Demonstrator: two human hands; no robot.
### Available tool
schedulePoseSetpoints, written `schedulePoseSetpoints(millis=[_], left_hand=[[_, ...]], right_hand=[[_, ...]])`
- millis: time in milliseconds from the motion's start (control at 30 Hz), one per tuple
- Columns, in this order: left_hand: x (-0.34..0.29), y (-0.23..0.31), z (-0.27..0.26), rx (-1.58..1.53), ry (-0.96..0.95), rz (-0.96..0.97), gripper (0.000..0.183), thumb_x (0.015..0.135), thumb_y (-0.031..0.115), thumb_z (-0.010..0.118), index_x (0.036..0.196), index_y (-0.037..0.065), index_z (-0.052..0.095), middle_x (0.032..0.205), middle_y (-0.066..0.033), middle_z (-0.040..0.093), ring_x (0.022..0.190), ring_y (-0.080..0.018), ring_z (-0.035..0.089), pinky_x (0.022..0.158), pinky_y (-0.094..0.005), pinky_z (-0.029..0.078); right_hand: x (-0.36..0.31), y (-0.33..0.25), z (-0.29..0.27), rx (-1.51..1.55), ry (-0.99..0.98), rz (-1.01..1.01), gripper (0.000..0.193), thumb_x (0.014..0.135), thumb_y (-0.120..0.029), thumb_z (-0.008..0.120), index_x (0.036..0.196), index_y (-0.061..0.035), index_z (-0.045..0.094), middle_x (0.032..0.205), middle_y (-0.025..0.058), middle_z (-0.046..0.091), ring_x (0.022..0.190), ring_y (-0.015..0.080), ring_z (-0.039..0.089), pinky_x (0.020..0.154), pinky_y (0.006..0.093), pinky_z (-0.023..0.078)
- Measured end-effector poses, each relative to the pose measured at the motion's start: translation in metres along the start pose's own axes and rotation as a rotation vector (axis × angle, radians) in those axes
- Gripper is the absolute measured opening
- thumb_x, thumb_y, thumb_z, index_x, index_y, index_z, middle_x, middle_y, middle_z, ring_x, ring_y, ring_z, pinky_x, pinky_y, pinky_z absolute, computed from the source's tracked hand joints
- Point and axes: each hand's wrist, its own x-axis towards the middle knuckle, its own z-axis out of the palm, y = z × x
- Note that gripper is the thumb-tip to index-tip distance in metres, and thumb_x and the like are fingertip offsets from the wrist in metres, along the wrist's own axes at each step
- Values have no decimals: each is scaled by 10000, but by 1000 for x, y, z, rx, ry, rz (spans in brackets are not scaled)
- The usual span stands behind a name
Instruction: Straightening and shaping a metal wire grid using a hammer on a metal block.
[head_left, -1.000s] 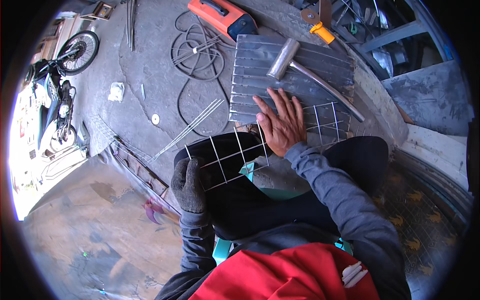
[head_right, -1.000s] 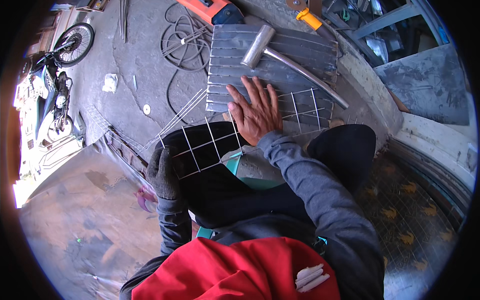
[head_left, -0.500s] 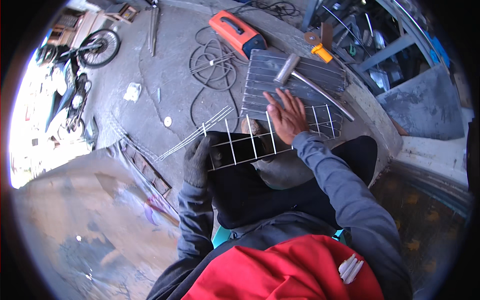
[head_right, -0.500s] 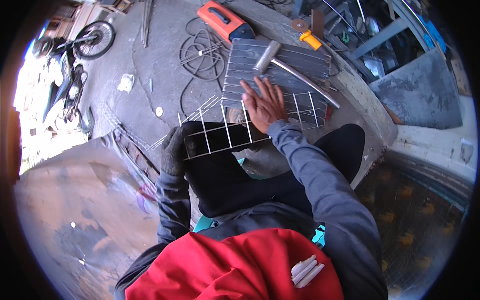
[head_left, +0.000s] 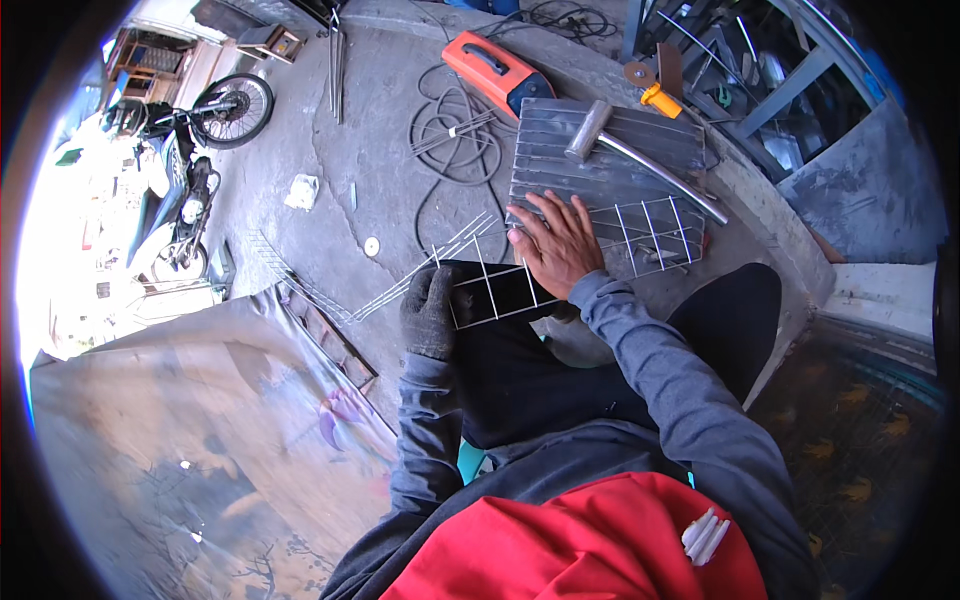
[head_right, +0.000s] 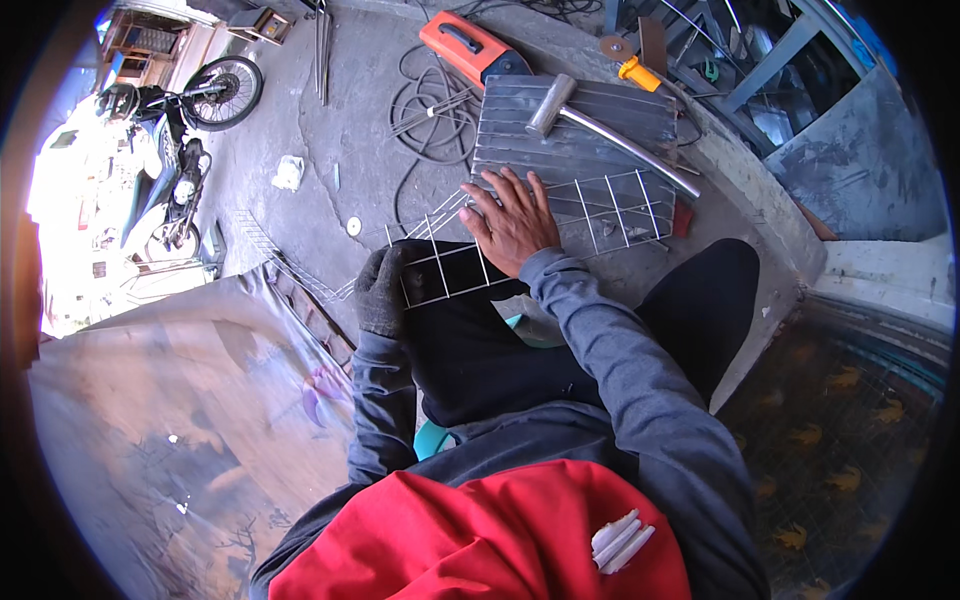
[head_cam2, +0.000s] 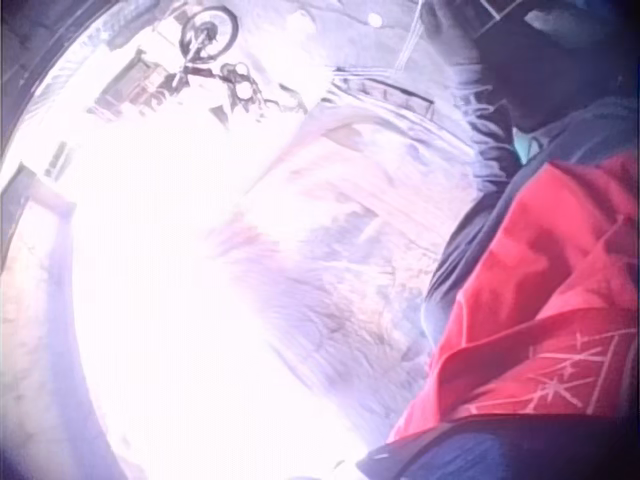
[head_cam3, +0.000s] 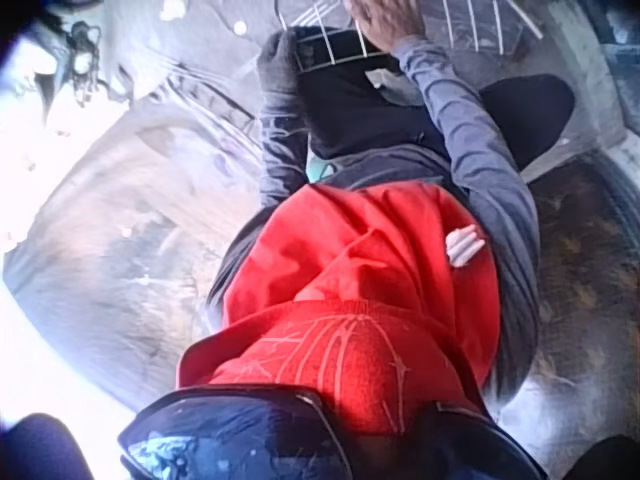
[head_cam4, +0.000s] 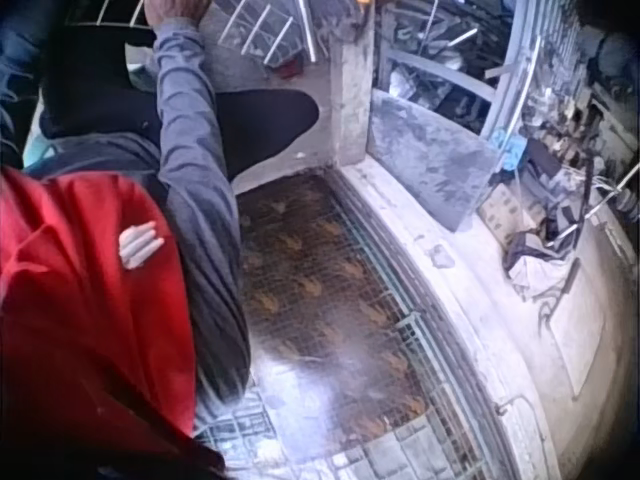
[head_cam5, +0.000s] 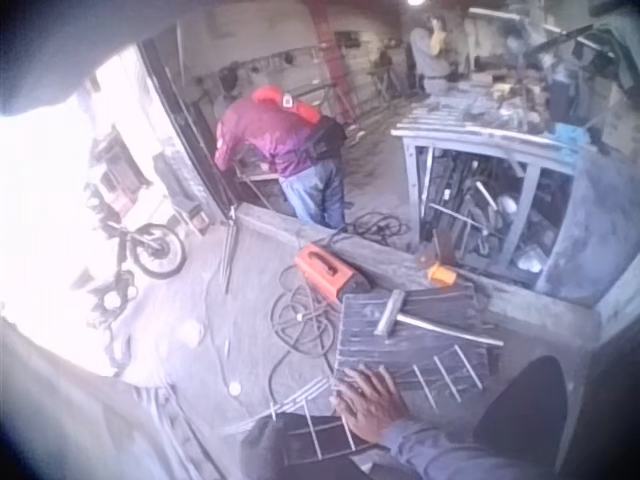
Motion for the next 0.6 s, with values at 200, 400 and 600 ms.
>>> schedulePoseSetpoints(millis=[200, 400, 600], left_hand=[[0, -4, 11, 128, 142, 100, 217, 988, 215, 602, 997, 15, 687, 760, -29, 667, 629, -88, 605, 556, -238, 463], [-3, 2, 13, 95, 133, 63, 208, 996, 185, 579, 1019, 11, 690, 750, -54, 689, 607, -105, 623, 547, -243, 470], [-3, 4, 15, 201, 134, 62, 240, 993, 182, 580, 1071, -11, 698, 768, -68, 702, 632, -116, 631, 574, -237, 482]], right_hand=[[-1, 2, 3, 19, -17, 25, 435, 1024, -467, 406, 1352, -222, 552, 1405, 72, 492, 1387, 279, 385, 1198, 521, 164], [-3, 7, 11, 47, -7, 28, 416, 1023, -447, 422, 1349, -219, 544, 1383, 66, 495, 1369, 271, 400, 1194, 519, 177], [-1, 9, 15, 99, 10, 28, 392, 1009, -431, 456, 1313, -209, 566, 1328, 60, 516, 1321, 239, 438, 1171, 512, 206]])
